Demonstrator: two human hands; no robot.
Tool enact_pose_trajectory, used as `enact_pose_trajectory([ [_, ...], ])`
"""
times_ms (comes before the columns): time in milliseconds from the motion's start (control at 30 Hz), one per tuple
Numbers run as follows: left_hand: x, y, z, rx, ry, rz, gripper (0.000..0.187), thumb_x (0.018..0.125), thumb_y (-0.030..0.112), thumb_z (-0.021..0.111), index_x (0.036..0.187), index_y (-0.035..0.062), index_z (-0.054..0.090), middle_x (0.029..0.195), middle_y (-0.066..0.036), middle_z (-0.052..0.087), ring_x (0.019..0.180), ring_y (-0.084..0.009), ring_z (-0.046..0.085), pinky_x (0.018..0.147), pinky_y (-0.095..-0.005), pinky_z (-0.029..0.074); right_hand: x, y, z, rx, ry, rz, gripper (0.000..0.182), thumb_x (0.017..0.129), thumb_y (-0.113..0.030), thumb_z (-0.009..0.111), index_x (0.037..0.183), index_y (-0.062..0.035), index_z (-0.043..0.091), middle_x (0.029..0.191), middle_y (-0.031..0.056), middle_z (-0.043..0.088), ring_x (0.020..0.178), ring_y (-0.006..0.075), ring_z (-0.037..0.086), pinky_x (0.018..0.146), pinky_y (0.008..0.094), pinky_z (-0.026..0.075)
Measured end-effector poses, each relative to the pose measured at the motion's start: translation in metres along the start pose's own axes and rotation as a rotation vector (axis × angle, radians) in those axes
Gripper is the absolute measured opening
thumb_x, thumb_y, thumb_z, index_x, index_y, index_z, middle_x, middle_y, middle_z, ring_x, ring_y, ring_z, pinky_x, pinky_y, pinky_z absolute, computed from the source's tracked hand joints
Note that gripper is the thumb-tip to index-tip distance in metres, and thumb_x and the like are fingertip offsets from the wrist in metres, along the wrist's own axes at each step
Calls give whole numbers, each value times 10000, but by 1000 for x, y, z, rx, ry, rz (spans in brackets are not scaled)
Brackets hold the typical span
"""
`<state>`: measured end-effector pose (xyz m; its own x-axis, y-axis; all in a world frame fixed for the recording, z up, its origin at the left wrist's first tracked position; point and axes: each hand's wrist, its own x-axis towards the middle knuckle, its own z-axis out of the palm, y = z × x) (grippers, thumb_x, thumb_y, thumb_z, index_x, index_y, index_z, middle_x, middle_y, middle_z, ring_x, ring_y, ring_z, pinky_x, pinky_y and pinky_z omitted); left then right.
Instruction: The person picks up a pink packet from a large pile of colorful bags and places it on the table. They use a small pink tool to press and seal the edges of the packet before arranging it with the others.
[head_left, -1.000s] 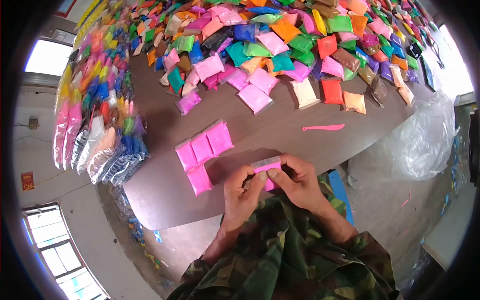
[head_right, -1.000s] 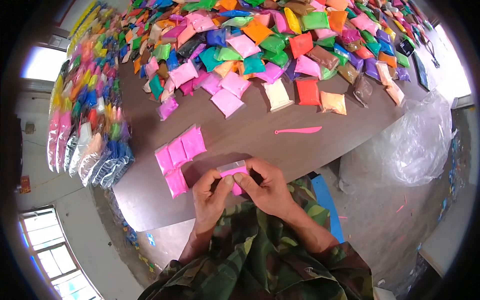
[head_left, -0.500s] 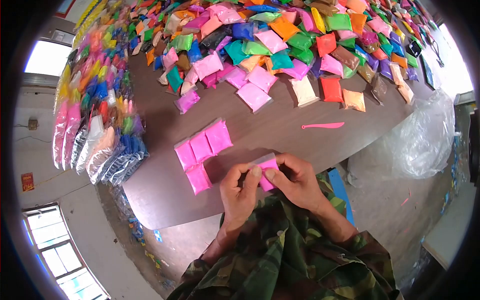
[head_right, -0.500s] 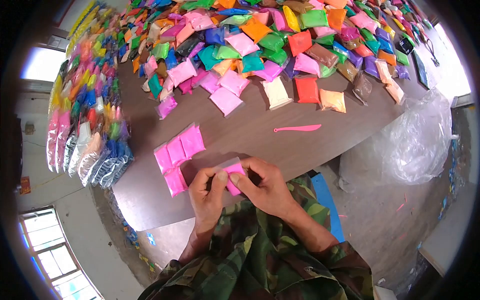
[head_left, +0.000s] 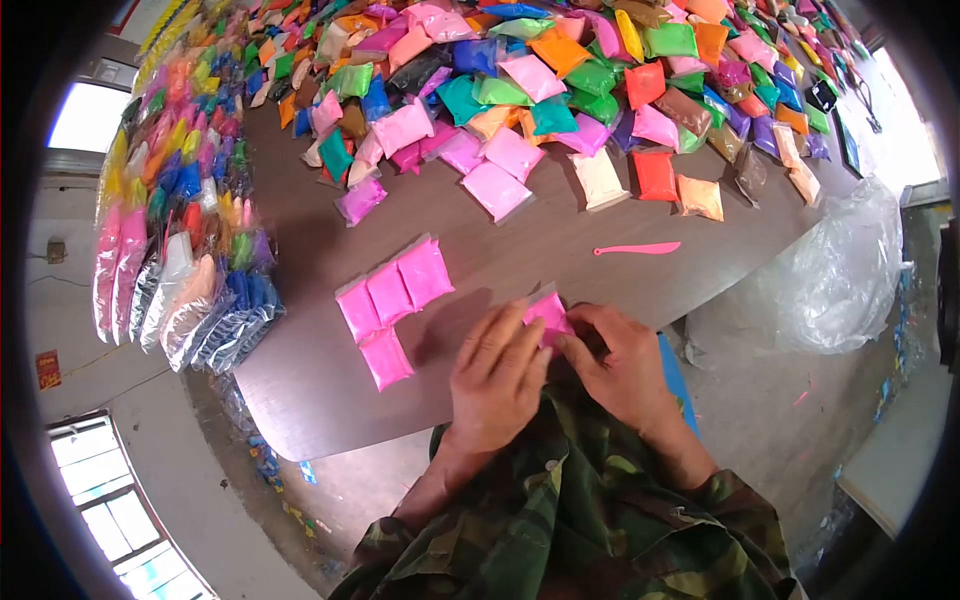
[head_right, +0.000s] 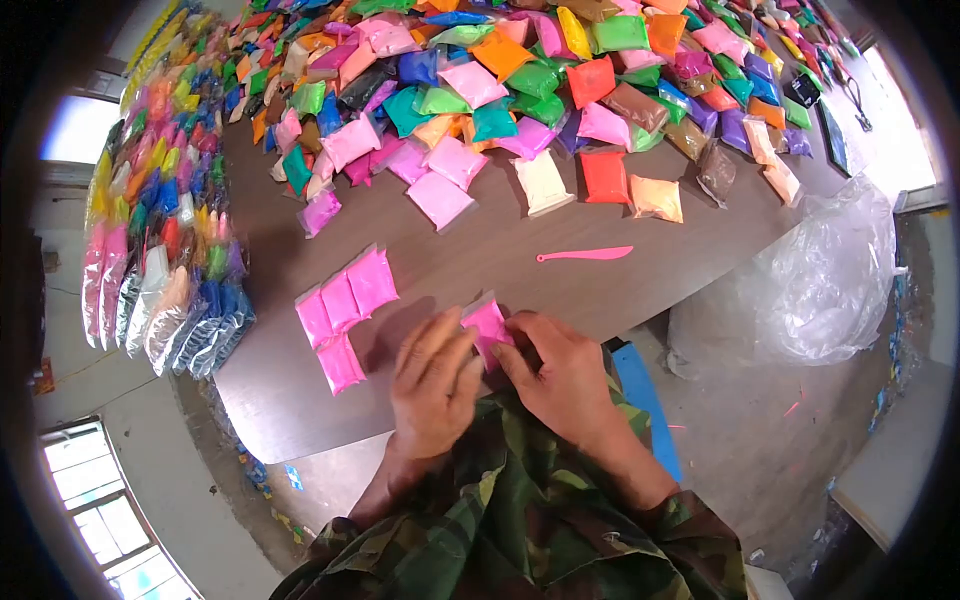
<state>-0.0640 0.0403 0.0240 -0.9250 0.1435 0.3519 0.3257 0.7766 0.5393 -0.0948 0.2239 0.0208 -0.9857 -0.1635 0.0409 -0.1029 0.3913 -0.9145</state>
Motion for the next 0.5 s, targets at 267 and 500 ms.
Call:
enact_pose_trajectory([
  [267,-15,0,15,179,-186,134,442,906,204,728,1301,10,687,1445,-137,620,1357,-293,572,1154,-503,386,-8,5,-6,-185,32,-96,160,893,-119,770,1040,-74,724,949,119,683,749,343,692,643,444,563],
  [500,-15,0,8,300,-236,172,565,889,338,755,1361,42,662,1504,-114,571,1418,-263,518,1204,-542,296,-1,9,-5,-173,49,-166,126,887,-110,770,1001,-85,722,887,107,690,740,347,689,628,439,558],
])
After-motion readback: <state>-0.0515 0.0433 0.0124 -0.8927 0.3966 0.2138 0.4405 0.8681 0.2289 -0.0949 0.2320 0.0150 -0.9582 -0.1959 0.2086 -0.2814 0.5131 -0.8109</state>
